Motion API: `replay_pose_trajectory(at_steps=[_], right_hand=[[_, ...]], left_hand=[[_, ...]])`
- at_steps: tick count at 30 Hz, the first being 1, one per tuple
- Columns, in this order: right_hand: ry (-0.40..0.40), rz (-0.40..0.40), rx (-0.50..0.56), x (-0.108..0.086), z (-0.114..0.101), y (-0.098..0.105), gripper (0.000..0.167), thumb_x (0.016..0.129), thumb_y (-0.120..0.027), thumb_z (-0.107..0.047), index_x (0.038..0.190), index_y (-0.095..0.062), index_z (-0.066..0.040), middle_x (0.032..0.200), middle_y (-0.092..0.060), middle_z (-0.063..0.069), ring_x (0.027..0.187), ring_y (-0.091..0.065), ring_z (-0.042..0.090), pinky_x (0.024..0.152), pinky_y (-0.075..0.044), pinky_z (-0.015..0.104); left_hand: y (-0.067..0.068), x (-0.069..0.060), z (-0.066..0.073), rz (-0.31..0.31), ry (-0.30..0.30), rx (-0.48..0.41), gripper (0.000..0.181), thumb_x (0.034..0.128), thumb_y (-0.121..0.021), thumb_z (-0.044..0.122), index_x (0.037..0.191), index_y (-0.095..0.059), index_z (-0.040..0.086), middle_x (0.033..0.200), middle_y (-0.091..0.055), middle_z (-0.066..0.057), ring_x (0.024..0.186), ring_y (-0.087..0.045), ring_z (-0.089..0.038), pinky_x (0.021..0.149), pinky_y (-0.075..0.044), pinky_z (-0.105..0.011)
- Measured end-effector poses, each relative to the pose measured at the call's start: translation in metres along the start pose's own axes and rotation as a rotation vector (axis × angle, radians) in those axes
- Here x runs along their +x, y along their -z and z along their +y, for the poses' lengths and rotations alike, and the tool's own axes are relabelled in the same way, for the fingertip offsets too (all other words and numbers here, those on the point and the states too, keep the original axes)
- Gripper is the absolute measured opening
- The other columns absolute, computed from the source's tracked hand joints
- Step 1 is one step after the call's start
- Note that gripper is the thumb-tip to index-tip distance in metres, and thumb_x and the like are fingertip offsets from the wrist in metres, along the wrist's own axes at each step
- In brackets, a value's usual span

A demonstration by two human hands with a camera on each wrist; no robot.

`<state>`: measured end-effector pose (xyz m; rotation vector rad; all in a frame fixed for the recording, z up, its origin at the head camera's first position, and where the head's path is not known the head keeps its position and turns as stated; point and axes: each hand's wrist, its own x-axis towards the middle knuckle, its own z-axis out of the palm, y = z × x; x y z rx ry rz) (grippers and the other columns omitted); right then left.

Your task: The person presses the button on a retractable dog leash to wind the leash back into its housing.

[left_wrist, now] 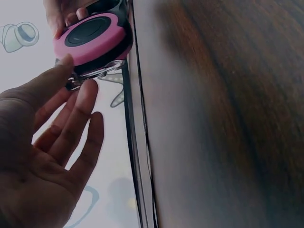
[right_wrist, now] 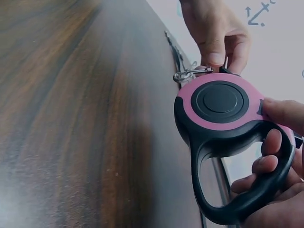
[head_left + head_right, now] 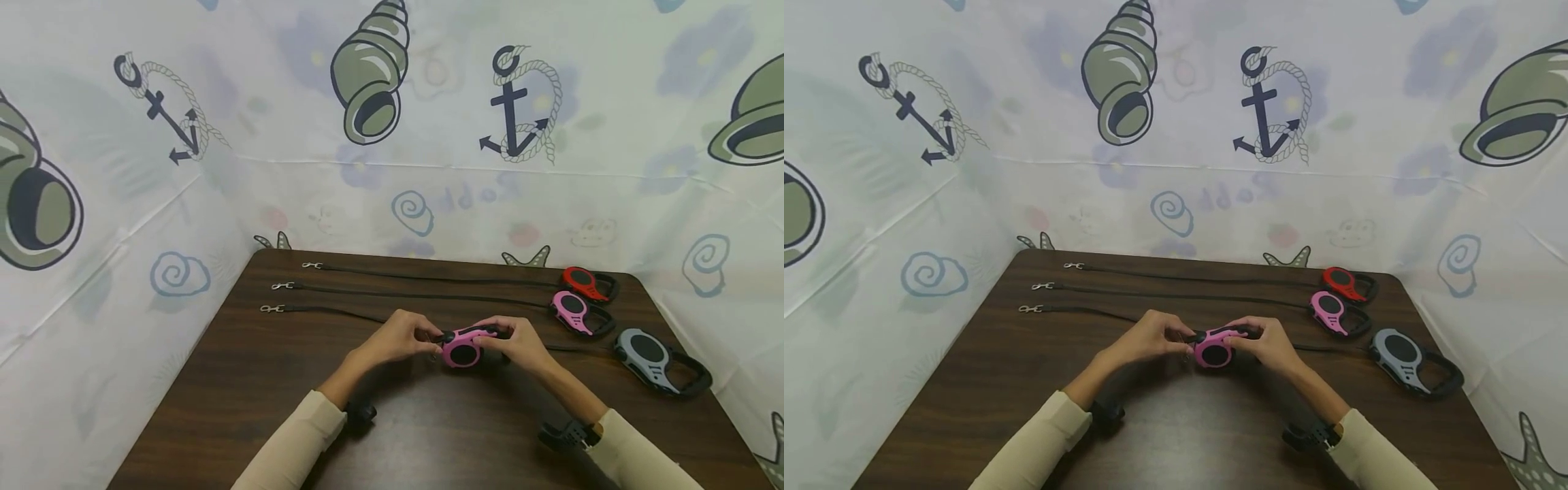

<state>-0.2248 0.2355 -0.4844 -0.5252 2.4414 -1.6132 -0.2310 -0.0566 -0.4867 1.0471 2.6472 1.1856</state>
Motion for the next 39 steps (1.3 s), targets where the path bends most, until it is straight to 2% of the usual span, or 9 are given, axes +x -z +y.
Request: replay_pose_trajectory(at_steps=[5,7,14,18,23,27,32,39], right_hand=[[-0.052,-0.019,0.058,-0.004,0.004,-0.001,0.031,0.095,-0.081,-0.016,0.121,-0.076,0.001,0.109,-0.076,0.018,0.089,-0.064,0.020,0.075,-0.052,0.029],[-0.066,-0.022,0.082,-0.005,0.006,-0.002,0.032,0.095,-0.081,-0.016,0.121,-0.076,0.002,0.109,-0.076,0.019,0.089,-0.063,0.020,0.075,-0.051,0.030],[-0.108,-0.016,0.149,-0.006,0.014,-0.006,0.036,0.096,-0.080,-0.014,0.125,-0.072,0.006,0.100,-0.074,0.011,0.083,-0.060,0.018,0.069,-0.050,0.030],[-0.146,-0.016,0.163,-0.009,0.019,-0.005,0.041,0.094,-0.081,-0.011,0.130,-0.069,0.007,0.100,-0.071,0.007,0.085,-0.060,0.018,0.070,-0.052,0.030],[-0.156,-0.035,0.095,-0.012,0.021,-0.003,0.047,0.092,-0.083,-0.012,0.133,-0.068,0.004,0.108,-0.071,0.012,0.091,-0.060,0.021,0.074,-0.054,0.030],[-0.125,-0.061,-0.023,-0.014,0.024,0.000,0.047,0.092,-0.084,-0.016,0.132,-0.069,0.002,0.112,-0.074,0.012,0.097,-0.063,0.020,0.079,-0.054,0.027],[-0.090,-0.073,-0.162,-0.017,0.031,0.002,0.045,0.091,-0.085,-0.023,0.128,-0.073,-0.001,0.108,-0.076,0.009,0.093,-0.064,0.016,0.080,-0.052,0.025],[-0.023,-0.045,-0.281,-0.019,0.040,0.007,0.046,0.089,-0.087,-0.029,0.123,-0.075,-0.002,0.101,-0.073,0.006,0.086,-0.059,0.018,0.075,-0.049,0.027]], left_hand=[[-0.002,0.000,-0.001,-0.070,0.048,-0.092,0.027,0.0862,-0.088,0.004,0.112,-0.081,0.000,0.099,-0.080,-0.010,0.078,-0.074,-0.005,0.070,-0.058,-0.019],[-0.003,0.000,-0.002,-0.083,0.061,-0.100,0.028,0.0860,-0.087,0.002,0.113,-0.080,0.000,0.097,-0.081,-0.010,0.078,-0.075,-0.005,0.070,-0.058,-0.019],[-0.008,0.001,-0.006,-0.087,0.071,-0.065,0.027,0.0871,-0.087,0.003,0.113,-0.081,0.002,0.095,-0.081,-0.008,0.078,-0.075,-0.005,0.070,-0.058,-0.018],[-0.011,0.002,-0.006,-0.094,0.066,-0.031,0.026,0.0895,-0.086,0.008,0.115,-0.081,0.003,0.095,-0.081,-0.007,0.077,-0.072,-0.003,0.070,-0.056,-0.018],[-0.014,0.003,-0.004,-0.104,0.071,0.031,0.024,0.0915,-0.085,0.014,0.114,-0.082,0.006,0.088,-0.079,-0.001,0.073,-0.065,0.001,0.067,-0.052,-0.018],[-0.017,0.003,-0.001,-0.109,0.094,0.071,0.023,0.0921,-0.085,0.018,0.113,-0.082,0.008,0.087,-0.078,0.003,0.073,-0.063,0.002,0.066,-0.050,-0.018],[-0.025,0.006,0.001,-0.115,0.130,0.108,0.021,0.0920,-0.086,0.020,0.110,-0.083,0.011,0.087,-0.078,0.005,0.072,-0.063,0.003,0.064,-0.050,-0.017],[-0.037,0.009,0.001,-0.123,0.168,0.169,0.021,0.0927,-0.085,0.025,0.111,-0.083,0.014,0.088,-0.078,0.009,0.075,-0.065,0.004,0.066,-0.050,-0.018]])
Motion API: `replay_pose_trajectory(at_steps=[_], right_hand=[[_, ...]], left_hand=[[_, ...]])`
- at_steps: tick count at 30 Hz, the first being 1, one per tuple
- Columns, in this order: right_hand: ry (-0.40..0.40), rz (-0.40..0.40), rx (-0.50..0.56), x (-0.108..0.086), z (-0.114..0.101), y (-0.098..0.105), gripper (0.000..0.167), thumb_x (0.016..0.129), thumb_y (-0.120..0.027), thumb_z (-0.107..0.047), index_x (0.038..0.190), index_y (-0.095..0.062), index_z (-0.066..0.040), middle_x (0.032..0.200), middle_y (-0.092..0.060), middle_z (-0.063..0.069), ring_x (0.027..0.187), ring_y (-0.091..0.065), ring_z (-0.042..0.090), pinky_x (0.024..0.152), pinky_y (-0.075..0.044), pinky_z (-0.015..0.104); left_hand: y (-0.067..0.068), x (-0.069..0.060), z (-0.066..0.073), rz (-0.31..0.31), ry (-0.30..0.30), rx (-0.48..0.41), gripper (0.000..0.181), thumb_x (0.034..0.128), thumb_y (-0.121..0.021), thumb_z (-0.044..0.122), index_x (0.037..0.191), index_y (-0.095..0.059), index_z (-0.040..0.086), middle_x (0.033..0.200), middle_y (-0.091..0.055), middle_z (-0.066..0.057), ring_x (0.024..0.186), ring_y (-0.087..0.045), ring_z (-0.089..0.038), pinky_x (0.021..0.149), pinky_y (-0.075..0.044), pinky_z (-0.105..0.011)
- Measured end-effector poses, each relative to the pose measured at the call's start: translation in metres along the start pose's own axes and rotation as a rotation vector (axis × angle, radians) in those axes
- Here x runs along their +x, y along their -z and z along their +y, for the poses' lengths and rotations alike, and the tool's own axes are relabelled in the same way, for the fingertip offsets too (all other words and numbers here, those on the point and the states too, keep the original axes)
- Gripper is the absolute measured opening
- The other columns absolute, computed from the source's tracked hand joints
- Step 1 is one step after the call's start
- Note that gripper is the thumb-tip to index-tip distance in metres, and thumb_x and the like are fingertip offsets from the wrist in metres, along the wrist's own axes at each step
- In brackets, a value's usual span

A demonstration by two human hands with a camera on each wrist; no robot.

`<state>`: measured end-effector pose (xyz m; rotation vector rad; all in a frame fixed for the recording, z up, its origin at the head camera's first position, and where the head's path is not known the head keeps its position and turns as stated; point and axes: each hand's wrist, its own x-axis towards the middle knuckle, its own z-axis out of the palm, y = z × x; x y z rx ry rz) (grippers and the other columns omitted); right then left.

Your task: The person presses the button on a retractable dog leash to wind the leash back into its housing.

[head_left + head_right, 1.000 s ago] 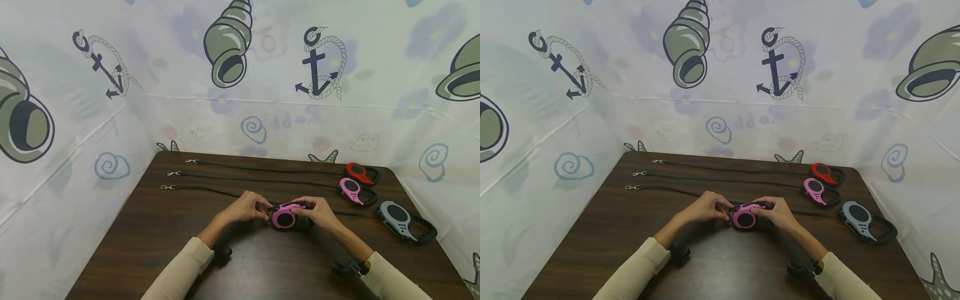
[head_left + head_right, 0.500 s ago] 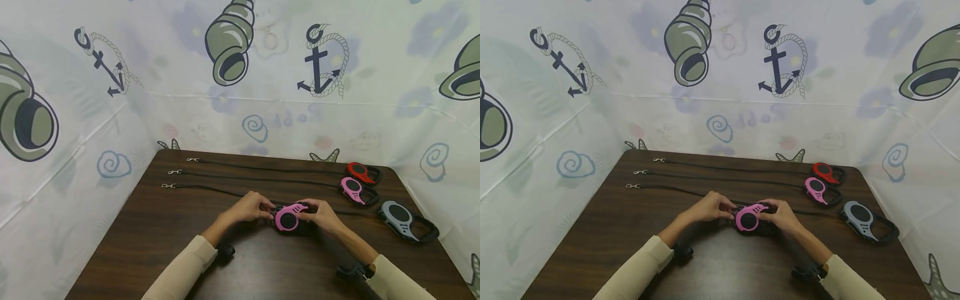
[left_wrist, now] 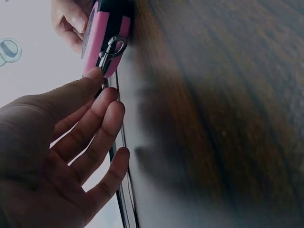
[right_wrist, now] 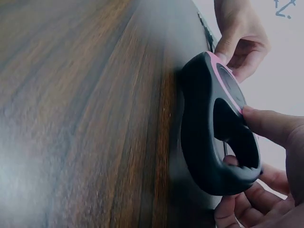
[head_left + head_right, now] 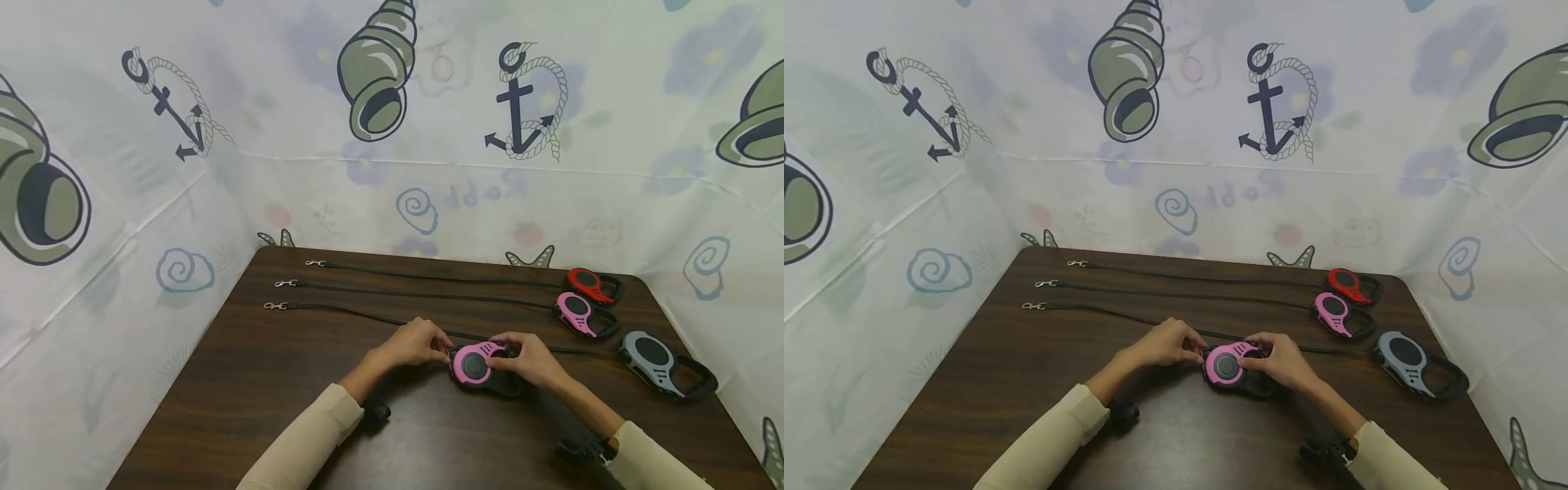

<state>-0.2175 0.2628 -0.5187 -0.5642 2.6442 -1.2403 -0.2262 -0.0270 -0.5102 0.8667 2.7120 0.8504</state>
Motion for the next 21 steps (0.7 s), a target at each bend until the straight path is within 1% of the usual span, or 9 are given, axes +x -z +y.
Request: replay_pose_trajectory(at_steps=[4,9,18,21], right_hand=[[-0.015,0.008,-0.058,-0.0010,0.0024,0.0013,0.046,0.089,-0.087,-0.033,0.122,-0.076,-0.004,0.098,-0.073,0.003,0.085,-0.060,0.017,0.075,-0.049,0.027],[-0.041,0.007,-0.102,-0.0029,0.0025,0.0022,0.047,0.089,-0.086,-0.037,0.122,-0.076,-0.005,0.093,-0.071,0.001,0.082,-0.059,0.017,0.071,-0.048,0.028],[-0.039,0.024,-0.146,-0.0031,0.0019,0.0049,0.048,0.088,-0.087,-0.039,0.120,-0.077,-0.005,0.089,-0.069,0.001,0.079,-0.058,0.016,0.067,-0.046,0.028],[-0.025,0.042,-0.168,-0.0021,0.0031,0.0056,0.047,0.087,-0.087,-0.040,0.118,-0.078,-0.006,0.091,-0.068,0.001,0.080,-0.058,0.016,0.067,-0.047,0.028]], left_hand=[[-0.0030,0.0029,0.0001,-0.007,0.006,0.021,0.021,0.0926,-0.085,0.025,0.111,-0.083,0.015,0.089,-0.078,0.011,0.077,-0.066,0.004,0.069,-0.051,-0.019],[-0.0047,0.0056,-0.0006,-0.003,0.009,0.022,0.020,0.0928,-0.085,0.025,0.110,-0.083,0.017,0.088,-0.078,0.011,0.077,-0.065,0.004,0.068,-0.051,-0.020],[-0.0058,0.0078,0.0001,0.005,0.017,0.031,0.020,0.0935,-0.084,0.025,0.112,-0.083,0.018,0.088,-0.077,0.013,0.075,-0.063,0.005,0.067,-0.049,-0.019],[-0.0050,0.0083,-0.0003,0.010,0.018,0.033,0.020,0.0935,-0.084,0.026,0.112,-0.084,0.018,0.087,-0.077,0.013,0.074,-0.063,0.005,0.066,-0.049,-0.019]])
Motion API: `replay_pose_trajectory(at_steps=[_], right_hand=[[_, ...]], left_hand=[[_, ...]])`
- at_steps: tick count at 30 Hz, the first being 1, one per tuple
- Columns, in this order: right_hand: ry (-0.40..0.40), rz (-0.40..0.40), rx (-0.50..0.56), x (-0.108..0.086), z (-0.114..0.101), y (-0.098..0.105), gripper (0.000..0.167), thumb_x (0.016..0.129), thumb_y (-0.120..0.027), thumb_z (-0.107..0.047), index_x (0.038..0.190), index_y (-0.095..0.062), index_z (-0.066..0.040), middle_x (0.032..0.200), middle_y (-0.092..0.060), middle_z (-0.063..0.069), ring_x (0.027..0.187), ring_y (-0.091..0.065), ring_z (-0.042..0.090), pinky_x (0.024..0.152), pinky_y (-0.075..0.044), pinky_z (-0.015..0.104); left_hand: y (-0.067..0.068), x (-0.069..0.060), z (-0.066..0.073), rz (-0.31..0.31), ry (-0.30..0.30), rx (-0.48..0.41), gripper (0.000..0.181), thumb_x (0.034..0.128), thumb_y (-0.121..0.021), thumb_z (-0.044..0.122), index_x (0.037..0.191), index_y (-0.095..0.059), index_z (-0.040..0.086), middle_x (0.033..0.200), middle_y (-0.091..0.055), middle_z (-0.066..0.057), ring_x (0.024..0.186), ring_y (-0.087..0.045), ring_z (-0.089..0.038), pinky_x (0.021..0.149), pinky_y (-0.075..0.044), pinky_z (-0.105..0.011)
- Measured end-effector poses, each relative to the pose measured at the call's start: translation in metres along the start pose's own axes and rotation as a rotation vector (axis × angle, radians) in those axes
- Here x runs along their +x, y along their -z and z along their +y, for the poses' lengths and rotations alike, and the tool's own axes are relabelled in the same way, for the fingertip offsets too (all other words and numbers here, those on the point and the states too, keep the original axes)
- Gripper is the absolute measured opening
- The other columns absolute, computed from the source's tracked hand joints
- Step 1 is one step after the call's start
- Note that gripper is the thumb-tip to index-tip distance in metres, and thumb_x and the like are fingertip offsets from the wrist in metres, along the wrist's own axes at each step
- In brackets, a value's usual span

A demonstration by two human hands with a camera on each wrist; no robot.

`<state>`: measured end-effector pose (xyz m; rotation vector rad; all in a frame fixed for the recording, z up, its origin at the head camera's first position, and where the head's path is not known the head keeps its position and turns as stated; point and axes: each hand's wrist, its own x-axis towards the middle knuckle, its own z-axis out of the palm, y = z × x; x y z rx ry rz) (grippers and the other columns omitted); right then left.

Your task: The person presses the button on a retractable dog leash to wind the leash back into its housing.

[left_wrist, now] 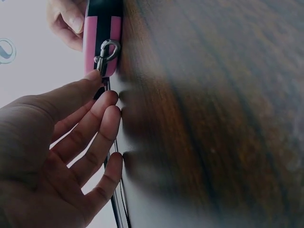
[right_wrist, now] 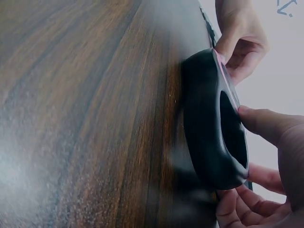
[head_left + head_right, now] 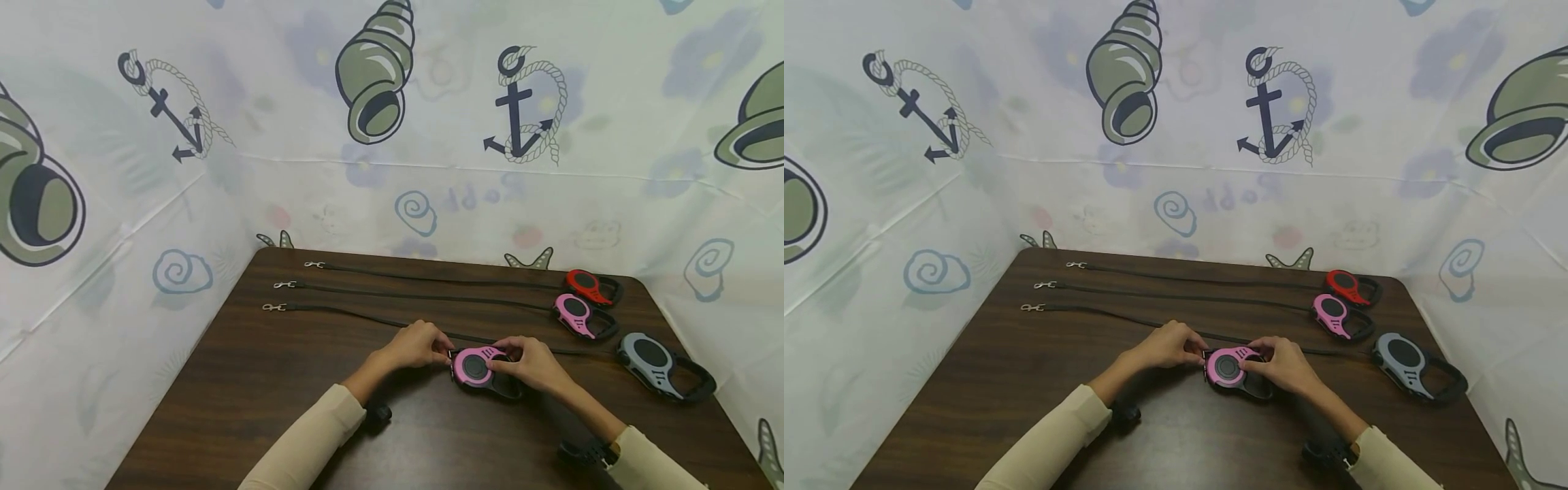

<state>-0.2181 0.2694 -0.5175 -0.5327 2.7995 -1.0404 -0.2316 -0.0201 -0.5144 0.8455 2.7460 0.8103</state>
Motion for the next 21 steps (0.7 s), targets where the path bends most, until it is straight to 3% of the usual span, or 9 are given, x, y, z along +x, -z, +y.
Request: replay_pose_trajectory(at_steps=[14,18,21], right_hand=[[0.010,0.048,-0.018,-0.006,0.003,0.007,0.047,0.087,-0.087,-0.044,0.116,-0.078,-0.008,0.090,-0.069,-0.002,0.079,-0.060,0.013,0.069,-0.050,0.027],[0.046,0.064,0.007,-0.010,0.006,0.012,0.043,0.090,-0.086,-0.039,0.118,-0.077,-0.007,0.097,-0.073,-0.001,0.086,-0.066,0.013,0.075,-0.054,0.027],[0.082,0.062,0.021,-0.014,0.009,0.017,0.043,0.092,-0.084,-0.038,0.122,-0.076,-0.008,0.107,-0.076,0.002,0.097,-0.071,0.018,0.084,-0.059,0.034]], left_hand=[[0.005,-0.008,-0.006,0.017,-0.012,-0.016,0.025,0.0919,-0.086,0.027,0.115,-0.082,0.018,0.087,-0.076,0.013,0.073,-0.062,0.004,0.063,-0.047,-0.020],[0.008,-0.012,-0.012,0.034,-0.023,-0.018,0.029,0.0916,-0.086,0.028,0.118,-0.081,0.017,0.091,-0.076,0.011,0.075,-0.062,0.004,0.064,-0.049,-0.020],[0.011,-0.014,-0.016,0.055,-0.046,-0.009,0.032,0.0914,-0.086,0.028,0.120,-0.080,0.016,0.097,-0.078,0.008,0.078,-0.065,0.002,0.068,-0.051,-0.020]])
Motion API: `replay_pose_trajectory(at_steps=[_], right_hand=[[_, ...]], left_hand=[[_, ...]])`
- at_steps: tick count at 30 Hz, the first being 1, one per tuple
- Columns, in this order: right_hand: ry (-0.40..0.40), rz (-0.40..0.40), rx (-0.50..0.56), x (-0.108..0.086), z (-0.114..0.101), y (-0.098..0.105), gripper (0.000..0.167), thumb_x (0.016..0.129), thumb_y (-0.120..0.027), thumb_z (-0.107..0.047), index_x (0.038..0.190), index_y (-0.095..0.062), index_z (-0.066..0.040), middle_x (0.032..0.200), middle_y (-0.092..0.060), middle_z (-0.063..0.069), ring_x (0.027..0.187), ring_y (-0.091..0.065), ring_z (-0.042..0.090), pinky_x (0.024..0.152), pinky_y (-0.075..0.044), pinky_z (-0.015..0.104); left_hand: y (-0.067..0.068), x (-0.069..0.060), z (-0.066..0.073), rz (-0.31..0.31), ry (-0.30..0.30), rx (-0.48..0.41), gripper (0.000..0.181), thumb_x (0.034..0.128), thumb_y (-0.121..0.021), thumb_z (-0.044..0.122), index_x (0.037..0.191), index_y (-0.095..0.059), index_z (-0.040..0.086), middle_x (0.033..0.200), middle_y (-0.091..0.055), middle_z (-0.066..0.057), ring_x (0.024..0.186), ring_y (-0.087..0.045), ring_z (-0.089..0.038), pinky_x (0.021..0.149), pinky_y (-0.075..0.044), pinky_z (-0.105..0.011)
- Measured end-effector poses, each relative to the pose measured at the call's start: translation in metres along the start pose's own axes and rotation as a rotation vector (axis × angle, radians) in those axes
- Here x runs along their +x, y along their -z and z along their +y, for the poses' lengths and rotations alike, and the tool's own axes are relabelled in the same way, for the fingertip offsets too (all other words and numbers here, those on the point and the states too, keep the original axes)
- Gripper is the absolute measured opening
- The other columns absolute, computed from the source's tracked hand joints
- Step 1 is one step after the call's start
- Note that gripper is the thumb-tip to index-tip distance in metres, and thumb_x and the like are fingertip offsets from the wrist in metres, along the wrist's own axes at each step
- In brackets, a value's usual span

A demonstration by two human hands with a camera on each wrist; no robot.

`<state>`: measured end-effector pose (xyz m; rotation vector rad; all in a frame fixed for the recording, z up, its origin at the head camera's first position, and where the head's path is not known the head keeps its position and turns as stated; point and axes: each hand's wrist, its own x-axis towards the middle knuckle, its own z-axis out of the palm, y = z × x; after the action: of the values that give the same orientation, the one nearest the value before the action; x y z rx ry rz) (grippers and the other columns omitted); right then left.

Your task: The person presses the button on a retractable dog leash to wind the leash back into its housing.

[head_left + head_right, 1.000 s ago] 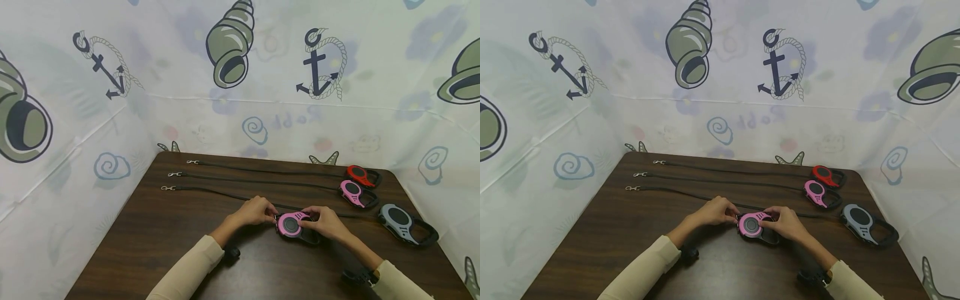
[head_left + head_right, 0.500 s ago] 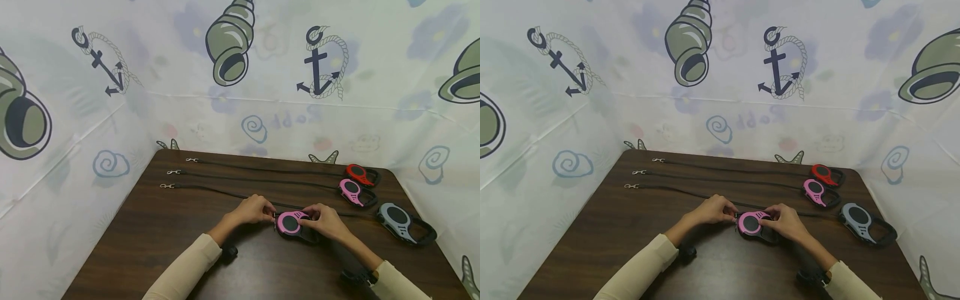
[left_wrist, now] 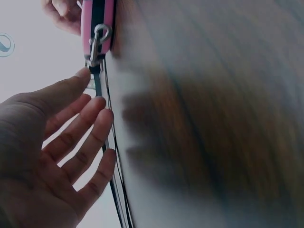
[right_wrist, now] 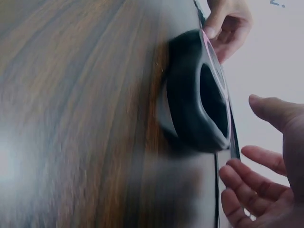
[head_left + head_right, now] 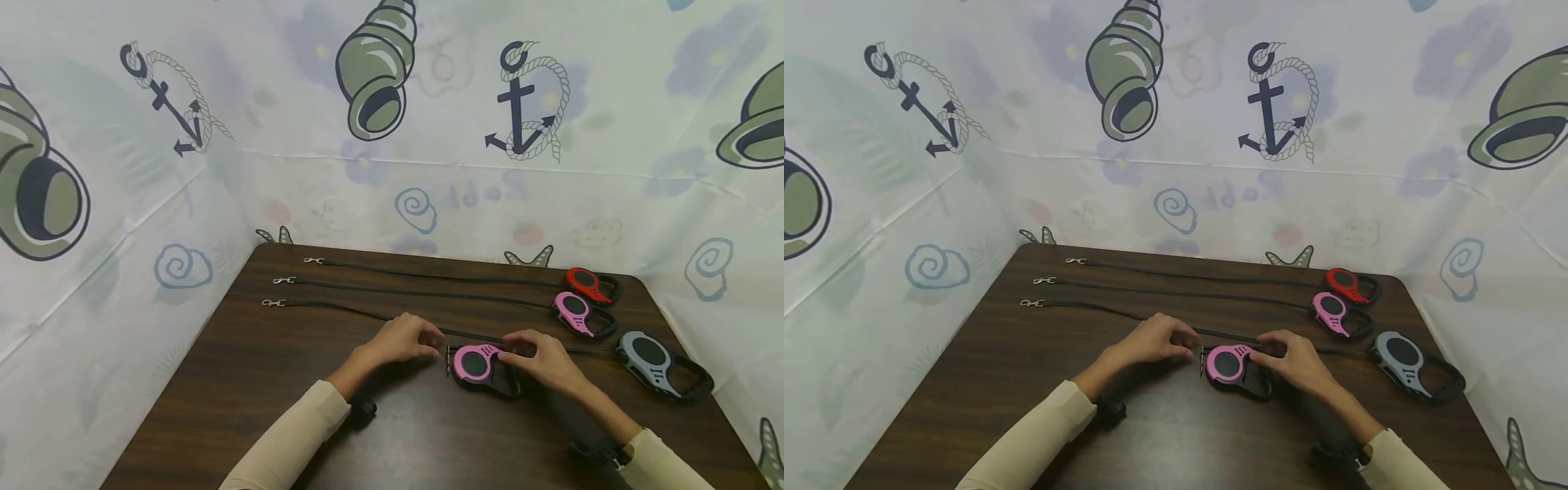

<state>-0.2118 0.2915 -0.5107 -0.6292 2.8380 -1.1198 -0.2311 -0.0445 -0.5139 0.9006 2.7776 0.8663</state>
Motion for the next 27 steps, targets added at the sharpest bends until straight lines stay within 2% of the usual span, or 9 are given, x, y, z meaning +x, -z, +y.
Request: replay_pose_trajectory(at_steps=[4,7,11,17,22,27], right_hand=[[0.048,-0.007,-0.013,-0.003,0.005,0.008,0.045,0.094,-0.083,-0.039,0.127,-0.074,-0.009,0.121,-0.075,0.005,0.112,-0.071,0.028,0.095,-0.057,0.052],[0.061,-0.004,-0.035,-0.006,0.010,0.014,0.046,0.094,-0.083,-0.039,0.129,-0.074,-0.011,0.126,-0.074,0.005,0.119,-0.069,0.032,0.099,-0.053,0.058],[0.075,-0.010,-0.045,-0.008,0.015,0.020,0.046,0.094,-0.083,-0.038,0.131,-0.073,-0.012,0.128,-0.073,0.004,0.122,-0.068,0.032,0.101,-0.052,0.060],[0.093,-0.013,-0.056,-0.009,0.019,0.029,0.049,0.094,-0.083,-0.038,0.133,-0.072,-0.012,0.132,-0.072,0.007,0.122,-0.066,0.036,0.101,-0.051,0.063],[0.086,-0.001,-0.084,-0.012,0.025,0.037,0.049,0.094,-0.082,-0.038,0.134,-0.071,-0.011,0.133,-0.072,0.007,0.122,-0.066,0.035,0.100,-0.051,0.062],[0.060,0.009,-0.125,-0.016,0.030,0.046,0.051,0.094,-0.083,-0.040,0.134,-0.071,-0.012,0.133,-0.072,0.006,0.124,-0.065,0.033,0.102,-0.050,0.060]], left_hand=[[0.007,-0.004,-0.007,0.030,-0.038,0.048,0.036,0.0914,-0.086,0.029,0.124,-0.079,0.015,0.106,-0.079,0.004,0.088,-0.069,-0.005,0.074,-0.055,-0.025],[0.012,-0.008,-0.011,0.049,-0.057,0.090,0.038,0.0921,-0.085,0.031,0.127,-0.078,0.016,0.113,-0.078,0.002,0.097,-0.071,-0.012,0.079,-0.057,-0.030],[0.020,-0.013,-0.018,0.062,-0.063,0.100,0.038,0.0929,-0.085,0.031,0.128,-0.078,0.018,0.116,-0.077,0.001,0.102,-0.071,-0.015,0.080,-0.057,-0.032],[0.037,-0.024,-0.029,0.107,-0.053,0.062,0.040,0.0926,-0.085,0.028,0.129,-0.077,0.015,0.119,-0.076,0.000,0.100,-0.073,-0.017,0.078,-0.057,-0.033],[0.053,-0.035,-0.041,0.147,-0.053,0.063,0.043,0.0913,-0.086,0.027,0.130,-0.076,0.012,0.120,-0.077,-0.002,0.106,-0.074,-0.019,0.087,-0.060,-0.038],[0.064,-0.046,-0.055,0.181,-0.043,0.083,0.044,0.0904,-0.086,0.028,0.130,-0.076,0.011,0.121,-0.077,-0.003,0.108,-0.074,-0.020,0.088,-0.060,-0.040]])
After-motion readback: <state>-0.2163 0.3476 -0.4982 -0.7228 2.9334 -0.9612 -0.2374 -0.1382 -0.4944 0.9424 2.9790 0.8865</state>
